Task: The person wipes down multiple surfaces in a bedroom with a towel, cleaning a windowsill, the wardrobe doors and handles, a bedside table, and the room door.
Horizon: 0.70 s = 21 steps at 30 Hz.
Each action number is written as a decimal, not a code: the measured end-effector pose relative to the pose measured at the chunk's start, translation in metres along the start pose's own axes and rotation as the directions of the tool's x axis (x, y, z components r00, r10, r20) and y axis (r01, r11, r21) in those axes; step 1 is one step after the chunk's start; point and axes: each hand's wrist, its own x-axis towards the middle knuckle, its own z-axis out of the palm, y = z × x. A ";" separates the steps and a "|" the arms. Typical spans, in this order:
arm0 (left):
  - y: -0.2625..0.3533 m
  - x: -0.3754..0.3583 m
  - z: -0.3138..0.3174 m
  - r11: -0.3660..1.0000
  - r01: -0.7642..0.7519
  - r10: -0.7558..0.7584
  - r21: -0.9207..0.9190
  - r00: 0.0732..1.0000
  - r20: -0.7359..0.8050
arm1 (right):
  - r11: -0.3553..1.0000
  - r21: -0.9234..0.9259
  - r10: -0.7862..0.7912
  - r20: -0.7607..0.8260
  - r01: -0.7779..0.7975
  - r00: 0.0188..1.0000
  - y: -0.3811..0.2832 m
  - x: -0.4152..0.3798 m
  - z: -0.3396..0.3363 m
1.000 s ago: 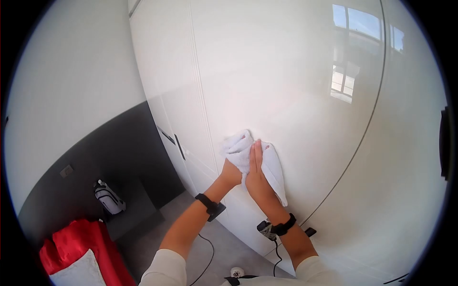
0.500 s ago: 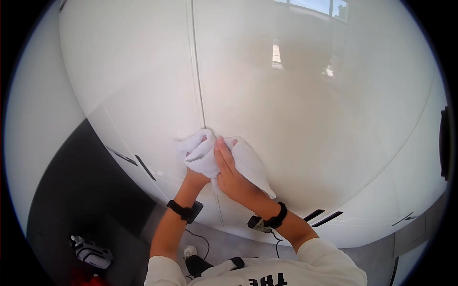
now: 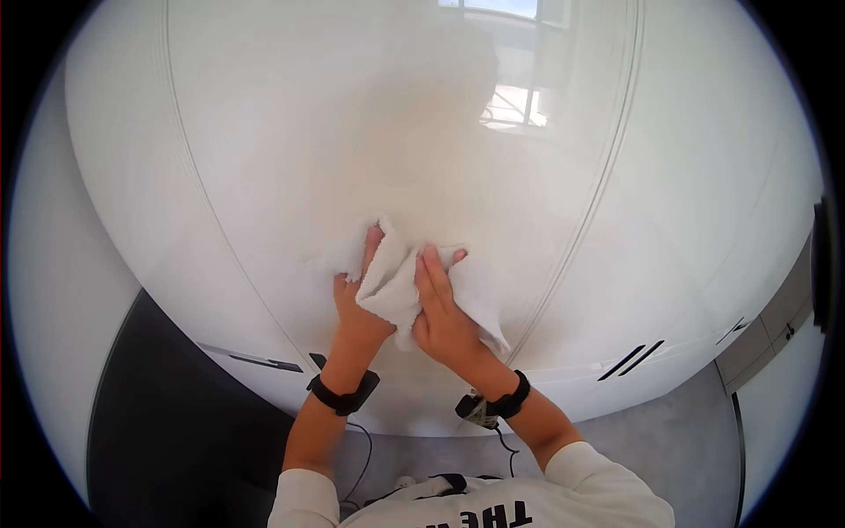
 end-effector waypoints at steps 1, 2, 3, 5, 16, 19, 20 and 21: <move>-0.004 -0.006 0.003 0.999 0.047 -0.047 0.015 0.999 0.009 | 0.999 -0.007 -0.034 0.018 0.034 0.999 -0.002 0.002 0.004; 0.007 -0.011 0.005 0.996 0.074 -0.075 0.058 0.997 0.014 | 0.998 0.010 -0.067 0.011 0.067 0.998 0.004 -0.005 -0.002; 0.011 -0.023 0.012 0.997 0.069 -0.069 0.024 0.997 0.023 | 0.995 -0.001 -0.103 0.035 0.103 0.994 0.007 -0.010 -0.003; -0.008 -0.054 0.017 0.999 0.039 -0.040 0.016 0.999 0.027 | 0.988 -0.033 -0.150 0.077 0.153 0.986 0.004 -0.027 0.017; 0.024 -0.064 0.012 0.990 0.053 -0.042 -0.130 0.996 0.085 | 0.986 0.079 -0.159 0.138 0.149 0.978 -0.003 -0.028 -0.009; 0.039 0.027 -0.034 1.000 -0.006 0.006 -0.003 0.994 0.110 | 0.992 -0.003 -0.127 0.011 0.127 0.992 0.010 0.015 -0.038; 0.039 0.042 -0.027 0.996 0.000 -0.004 -0.090 0.999 -0.035 | 0.994 -0.036 -0.110 -0.063 0.108 0.992 0.017 0.024 -0.043; 0.043 0.046 -0.023 0.993 0.013 -0.025 -0.120 0.995 -0.096 | 0.994 -0.068 -0.096 -0.139 0.087 0.986 0.024 0.031 -0.048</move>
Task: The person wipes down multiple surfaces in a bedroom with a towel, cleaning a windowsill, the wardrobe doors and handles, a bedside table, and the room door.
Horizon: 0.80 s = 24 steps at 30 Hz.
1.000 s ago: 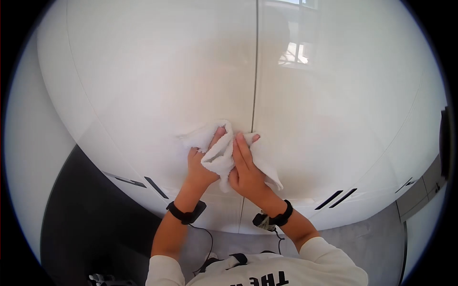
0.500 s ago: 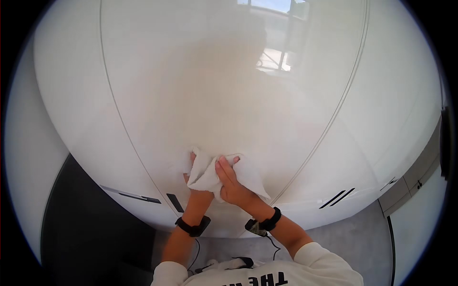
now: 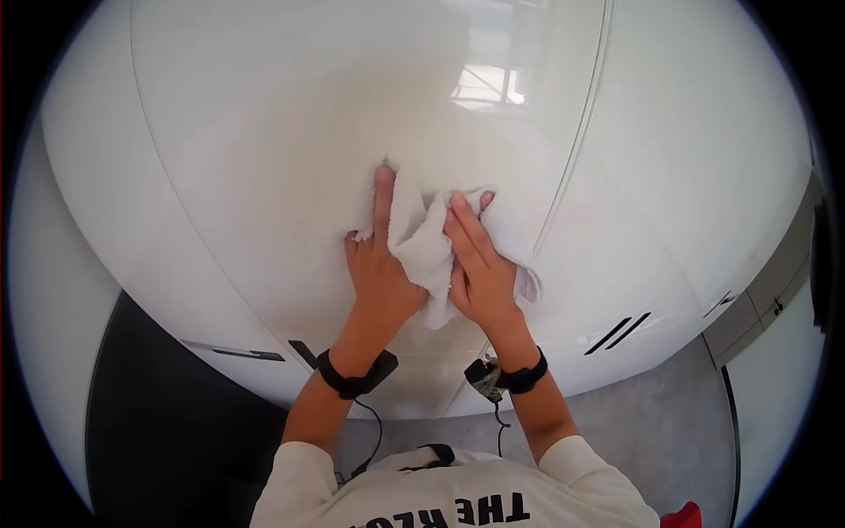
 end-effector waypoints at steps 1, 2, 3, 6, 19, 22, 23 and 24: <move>0.004 0.004 0.005 0.999 0.012 -0.014 -0.031 0.998 -0.064 | 1.000 -0.008 0.006 -0.076 -0.007 0.997 0.008 0.003 -0.004; 0.012 0.006 0.010 0.999 0.036 -0.036 -0.003 0.998 -0.043 | 0.998 -0.039 0.040 -0.106 -0.045 0.994 0.017 -0.003 -0.009; 0.020 0.003 0.015 0.999 0.040 -0.040 0.007 0.998 -0.040 | 0.994 -0.072 0.074 -0.139 -0.084 0.988 0.027 -0.014 -0.011; 0.040 -0.038 0.043 1.000 0.013 -0.013 0.001 0.999 -0.039 | 0.943 -0.174 0.241 -0.223 -0.282 0.944 0.041 -0.069 0.003; 0.100 -0.071 0.030 0.926 0.251 -0.044 -0.281 0.812 0.581 | 0.780 -0.296 0.580 0.012 -0.552 0.814 0.016 -0.148 -0.043; 0.101 -0.045 0.033 0.948 0.207 -0.063 -0.242 0.867 0.494 | 0.749 -0.167 0.641 -0.064 -0.641 0.765 0.021 -0.133 -0.051; 0.099 -0.050 0.038 0.964 0.178 -0.066 -0.200 0.883 0.466 | 0.723 -0.193 0.664 -0.074 -0.664 0.744 0.021 -0.134 -0.050; 0.100 -0.057 0.043 0.973 0.153 -0.055 -0.175 0.883 0.465 | 0.696 -0.218 0.686 -0.080 -0.684 0.723 0.024 -0.136 -0.051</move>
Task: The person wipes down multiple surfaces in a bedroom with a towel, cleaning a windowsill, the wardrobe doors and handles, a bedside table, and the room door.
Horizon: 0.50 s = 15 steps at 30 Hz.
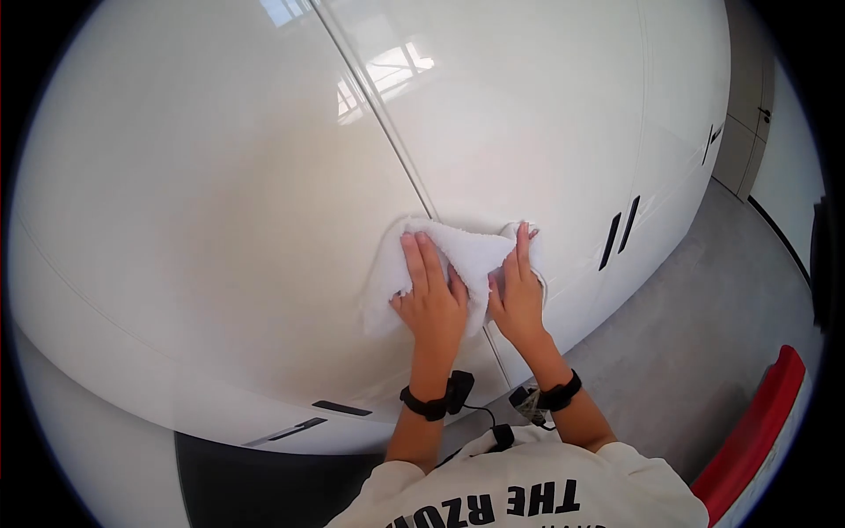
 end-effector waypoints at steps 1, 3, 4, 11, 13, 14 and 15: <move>-0.002 -0.005 0.008 0.999 -0.014 0.014 0.035 1.000 -0.003 | 0.999 -0.026 0.029 -0.004 -0.029 1.000 0.003 0.000 0.000; -0.006 -0.018 0.027 0.996 -0.019 0.015 0.084 0.999 0.049 | 0.996 -0.010 0.092 -0.046 -0.092 0.995 0.024 -0.012 0.015; -0.007 -0.029 0.036 0.995 -0.009 -0.001 0.095 0.995 0.104 | 0.993 -0.003 0.120 -0.066 -0.121 0.991 0.030 -0.018 0.019; 0.024 -0.018 0.005 0.983 -0.121 0.143 -0.140 0.978 0.153 | 1.000 0.004 0.006 -0.081 -0.006 0.997 0.020 -0.007 0.002; 0.028 0.009 -0.014 0.979 -0.168 0.178 -0.118 0.981 0.083 | 0.994 0.054 -0.089 -0.138 0.097 0.986 0.012 0.009 0.005; 0.028 0.020 -0.016 0.976 -0.191 0.197 -0.105 0.979 0.050 | 0.992 0.062 -0.096 -0.165 0.108 0.981 0.008 0.019 0.006; 0.028 0.028 -0.012 0.972 -0.234 0.235 0.018 0.971 -0.046 | 0.991 0.070 -0.098 -0.192 0.113 0.977 0.004 0.030 0.006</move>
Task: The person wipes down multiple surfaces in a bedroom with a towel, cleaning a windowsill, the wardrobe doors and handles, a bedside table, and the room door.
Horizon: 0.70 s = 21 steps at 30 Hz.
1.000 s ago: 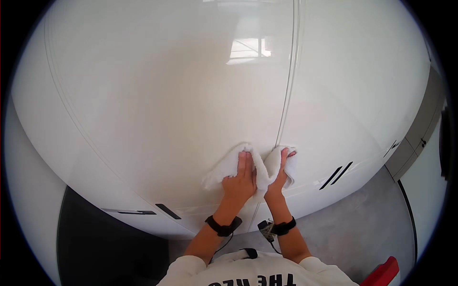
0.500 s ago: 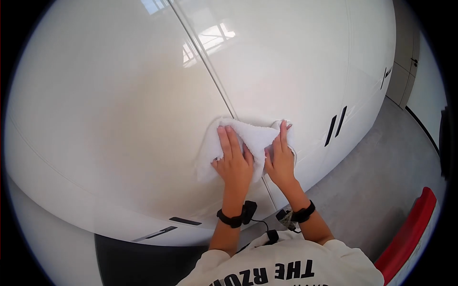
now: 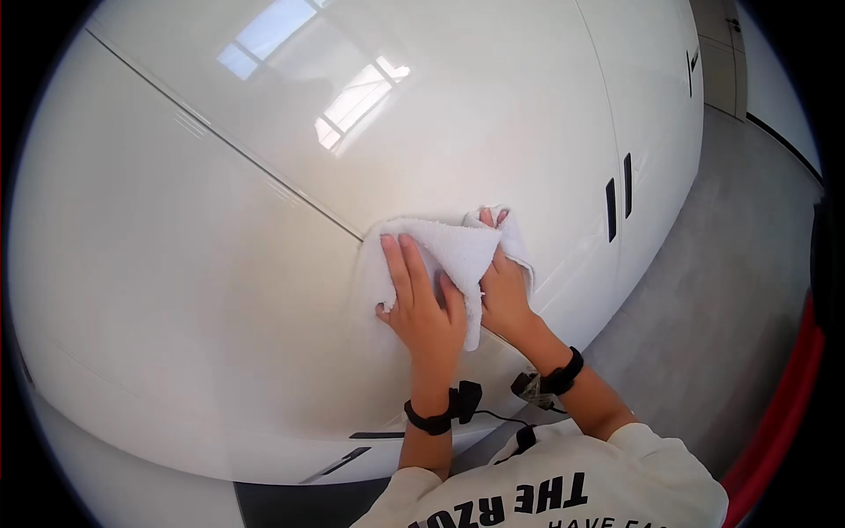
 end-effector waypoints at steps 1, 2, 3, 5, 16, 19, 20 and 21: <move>-0.001 0.000 0.006 0.999 0.011 -0.011 0.044 1.000 -0.002 | 1.000 0.010 -0.003 -0.029 0.003 1.000 0.002 0.007 0.002; 0.000 -0.002 0.013 0.996 0.021 -0.021 0.088 1.000 -0.004 | 0.996 0.079 0.036 -0.053 -0.031 0.998 0.010 0.006 0.009; -0.001 -0.005 0.022 0.991 0.031 -0.029 0.132 0.999 -0.012 | 0.999 0.047 0.031 -0.105 -0.026 0.994 0.018 0.002 0.015; -0.003 -0.022 0.041 0.988 0.015 -0.016 0.154 1.000 0.003 | 1.000 -0.024 0.014 -0.203 -0.019 0.979 0.037 -0.011 0.027; 0.048 -0.127 0.126 0.971 0.079 0.118 -0.224 0.658 0.744 | 0.321 0.702 0.853 0.078 -0.636 0.516 0.158 -0.192 0.039; 0.060 -0.142 0.144 0.946 0.017 0.237 -0.325 0.647 0.725 | -0.361 0.884 0.892 0.420 -0.298 0.166 0.154 -0.182 0.002; 0.065 -0.135 0.137 0.971 0.053 0.164 -0.234 0.564 0.810 | -0.115 0.853 0.941 0.257 -0.509 0.219 0.155 -0.171 -0.003; 0.071 -0.123 0.128 0.985 0.054 0.094 -0.162 0.624 0.776 | 0.134 0.727 0.946 0.108 -0.673 0.305 0.155 -0.161 -0.004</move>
